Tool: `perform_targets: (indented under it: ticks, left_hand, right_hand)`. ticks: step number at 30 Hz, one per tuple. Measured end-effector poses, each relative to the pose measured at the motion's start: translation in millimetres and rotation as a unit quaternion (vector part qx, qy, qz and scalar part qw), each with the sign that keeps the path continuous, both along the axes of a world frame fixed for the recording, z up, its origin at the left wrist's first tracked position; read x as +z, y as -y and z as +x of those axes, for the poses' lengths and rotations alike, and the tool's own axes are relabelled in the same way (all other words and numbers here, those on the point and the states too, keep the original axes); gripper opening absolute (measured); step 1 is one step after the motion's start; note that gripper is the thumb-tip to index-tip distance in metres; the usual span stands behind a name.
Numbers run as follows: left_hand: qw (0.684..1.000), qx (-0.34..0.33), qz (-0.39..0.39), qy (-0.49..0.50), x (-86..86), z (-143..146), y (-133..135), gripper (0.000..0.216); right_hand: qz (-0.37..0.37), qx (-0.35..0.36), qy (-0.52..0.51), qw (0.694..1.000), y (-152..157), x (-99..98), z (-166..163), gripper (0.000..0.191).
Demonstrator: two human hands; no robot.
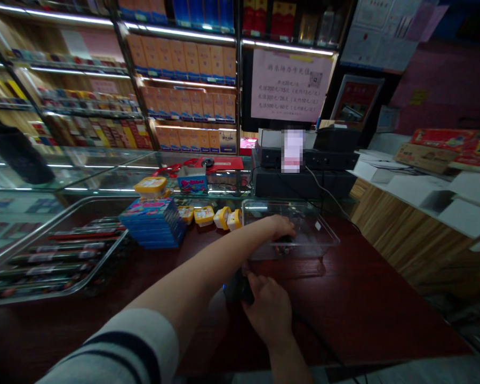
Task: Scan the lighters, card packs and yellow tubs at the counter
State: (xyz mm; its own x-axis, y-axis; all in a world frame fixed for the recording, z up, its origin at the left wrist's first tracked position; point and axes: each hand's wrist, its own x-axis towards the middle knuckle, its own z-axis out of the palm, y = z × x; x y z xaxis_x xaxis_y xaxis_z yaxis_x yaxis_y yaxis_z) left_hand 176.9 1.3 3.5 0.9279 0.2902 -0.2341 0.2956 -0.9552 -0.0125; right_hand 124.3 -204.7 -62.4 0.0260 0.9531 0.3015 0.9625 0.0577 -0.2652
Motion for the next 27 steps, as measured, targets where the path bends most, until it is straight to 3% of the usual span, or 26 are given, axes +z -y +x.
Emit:
perform_targets:
  ticks: [9,14,18,20,22,24,27]
  left_hand:
    - [0.999,-0.008,0.030,-0.028,6.9,-63.7,-3.9,0.008]
    - [0.998,-0.017,0.065,-0.008,21.3,-77.5,0.8,0.017]
    - [0.986,-0.084,0.082,0.120,48.7,-105.7,5.8,0.022]
    - [0.969,-0.077,0.070,0.225,59.2,-128.6,12.5,0.025]
    - [0.940,-0.017,0.028,0.338,61.4,-155.6,24.1,0.025]
    - [0.876,0.061,-0.028,0.478,53.2,-184.0,40.7,0.021]
    - [0.702,0.205,-0.104,0.673,23.8,-222.9,69.9,0.023]
  right_hand:
    - [0.000,-0.004,-0.017,1.000,-0.9,-3.4,-1.7,0.031]
    - [0.022,-0.009,0.006,1.000,-1.3,-11.4,-0.9,0.029]
    - [0.055,0.003,0.011,0.998,0.4,-14.7,0.3,0.031]
    - [0.062,0.004,0.014,0.998,1.5,-14.1,0.4,0.031]
    - [0.061,0.005,0.015,0.998,2.2,-12.9,0.2,0.030]
    - [0.052,0.005,0.009,0.999,2.2,-11.9,0.0,0.031]
    - [0.041,0.007,-0.002,0.999,1.7,-11.4,0.1,0.033]
